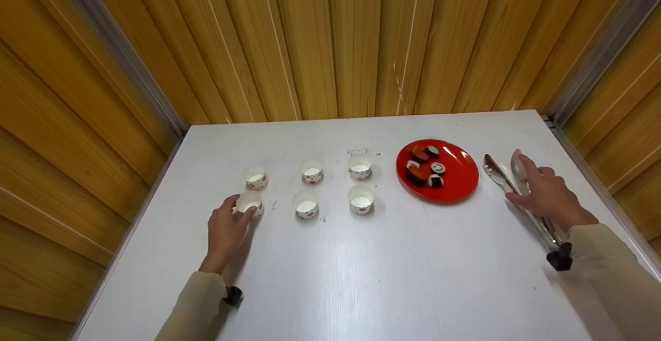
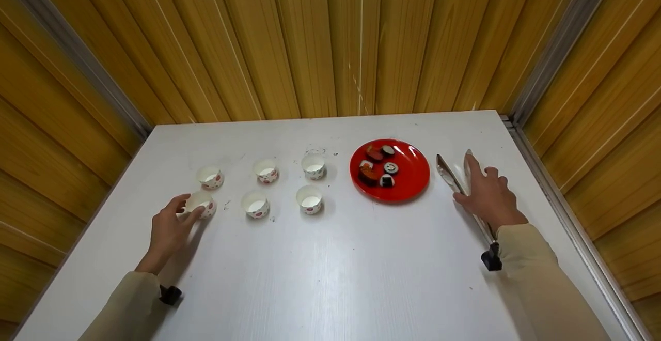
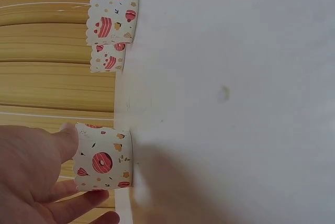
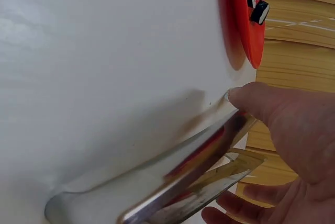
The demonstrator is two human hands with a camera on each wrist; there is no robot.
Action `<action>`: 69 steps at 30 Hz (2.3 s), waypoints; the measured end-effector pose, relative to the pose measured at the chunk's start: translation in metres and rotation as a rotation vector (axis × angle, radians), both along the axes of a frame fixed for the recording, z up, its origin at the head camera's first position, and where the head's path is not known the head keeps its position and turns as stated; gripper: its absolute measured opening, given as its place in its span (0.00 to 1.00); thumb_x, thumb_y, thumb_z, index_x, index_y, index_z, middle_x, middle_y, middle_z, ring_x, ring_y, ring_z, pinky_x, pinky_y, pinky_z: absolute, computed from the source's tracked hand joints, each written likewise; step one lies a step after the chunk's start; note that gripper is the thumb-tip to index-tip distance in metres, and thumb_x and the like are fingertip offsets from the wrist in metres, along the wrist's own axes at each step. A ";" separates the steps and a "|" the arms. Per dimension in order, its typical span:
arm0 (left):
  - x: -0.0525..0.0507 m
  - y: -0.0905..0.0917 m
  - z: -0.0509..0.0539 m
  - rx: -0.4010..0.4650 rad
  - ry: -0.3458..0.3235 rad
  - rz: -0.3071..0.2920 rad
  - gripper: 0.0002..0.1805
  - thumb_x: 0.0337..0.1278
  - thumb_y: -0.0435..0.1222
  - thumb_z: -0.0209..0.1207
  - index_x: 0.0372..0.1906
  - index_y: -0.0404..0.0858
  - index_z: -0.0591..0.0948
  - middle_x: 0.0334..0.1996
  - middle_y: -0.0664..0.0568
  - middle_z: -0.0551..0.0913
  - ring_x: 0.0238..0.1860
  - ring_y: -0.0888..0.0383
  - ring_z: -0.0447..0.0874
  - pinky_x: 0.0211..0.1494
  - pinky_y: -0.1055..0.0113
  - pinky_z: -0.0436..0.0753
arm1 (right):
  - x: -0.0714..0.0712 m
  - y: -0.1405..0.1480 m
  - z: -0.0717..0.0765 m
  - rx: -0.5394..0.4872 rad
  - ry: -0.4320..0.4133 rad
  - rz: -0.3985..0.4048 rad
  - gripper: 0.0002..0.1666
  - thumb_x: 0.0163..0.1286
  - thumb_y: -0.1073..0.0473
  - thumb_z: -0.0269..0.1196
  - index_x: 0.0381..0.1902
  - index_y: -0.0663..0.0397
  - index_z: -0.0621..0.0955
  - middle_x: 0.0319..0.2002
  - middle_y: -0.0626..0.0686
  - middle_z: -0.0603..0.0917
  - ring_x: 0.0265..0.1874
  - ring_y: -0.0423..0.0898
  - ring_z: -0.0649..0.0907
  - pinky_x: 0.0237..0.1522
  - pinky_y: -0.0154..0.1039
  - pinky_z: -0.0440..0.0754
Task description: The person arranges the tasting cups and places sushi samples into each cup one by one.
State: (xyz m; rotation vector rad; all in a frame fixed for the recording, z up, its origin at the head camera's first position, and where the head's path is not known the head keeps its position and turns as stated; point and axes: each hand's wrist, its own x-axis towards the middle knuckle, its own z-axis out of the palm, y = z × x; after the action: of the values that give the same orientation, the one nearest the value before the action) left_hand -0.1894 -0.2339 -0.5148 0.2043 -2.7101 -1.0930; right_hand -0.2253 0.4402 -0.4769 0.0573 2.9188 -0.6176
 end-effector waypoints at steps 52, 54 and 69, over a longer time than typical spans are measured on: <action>0.000 0.001 0.001 -0.016 -0.036 0.028 0.31 0.70 0.44 0.65 0.70 0.33 0.73 0.61 0.34 0.79 0.61 0.38 0.76 0.64 0.42 0.72 | 0.003 0.008 -0.004 0.009 0.035 0.055 0.57 0.73 0.53 0.66 0.82 0.54 0.41 0.58 0.79 0.66 0.50 0.72 0.74 0.46 0.74 0.75; 0.000 0.001 0.000 -0.020 -0.030 0.024 0.31 0.70 0.44 0.65 0.70 0.32 0.73 0.61 0.34 0.80 0.61 0.37 0.76 0.64 0.42 0.72 | 0.003 0.009 -0.002 0.025 0.064 0.064 0.55 0.73 0.53 0.65 0.82 0.55 0.43 0.58 0.79 0.68 0.49 0.73 0.75 0.42 0.71 0.75; 0.000 0.000 0.001 -0.029 -0.032 0.016 0.32 0.70 0.45 0.65 0.70 0.32 0.72 0.61 0.34 0.80 0.61 0.38 0.76 0.65 0.42 0.71 | -0.006 0.005 0.032 0.086 0.191 0.126 0.47 0.74 0.45 0.65 0.74 0.70 0.58 0.51 0.76 0.77 0.43 0.68 0.78 0.41 0.68 0.76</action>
State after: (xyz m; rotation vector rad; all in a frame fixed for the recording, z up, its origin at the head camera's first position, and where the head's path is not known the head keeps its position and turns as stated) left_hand -0.1898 -0.2335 -0.5135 0.2409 -2.7451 -1.0546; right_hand -0.2313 0.4456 -0.4453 -0.1839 3.1014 -0.5034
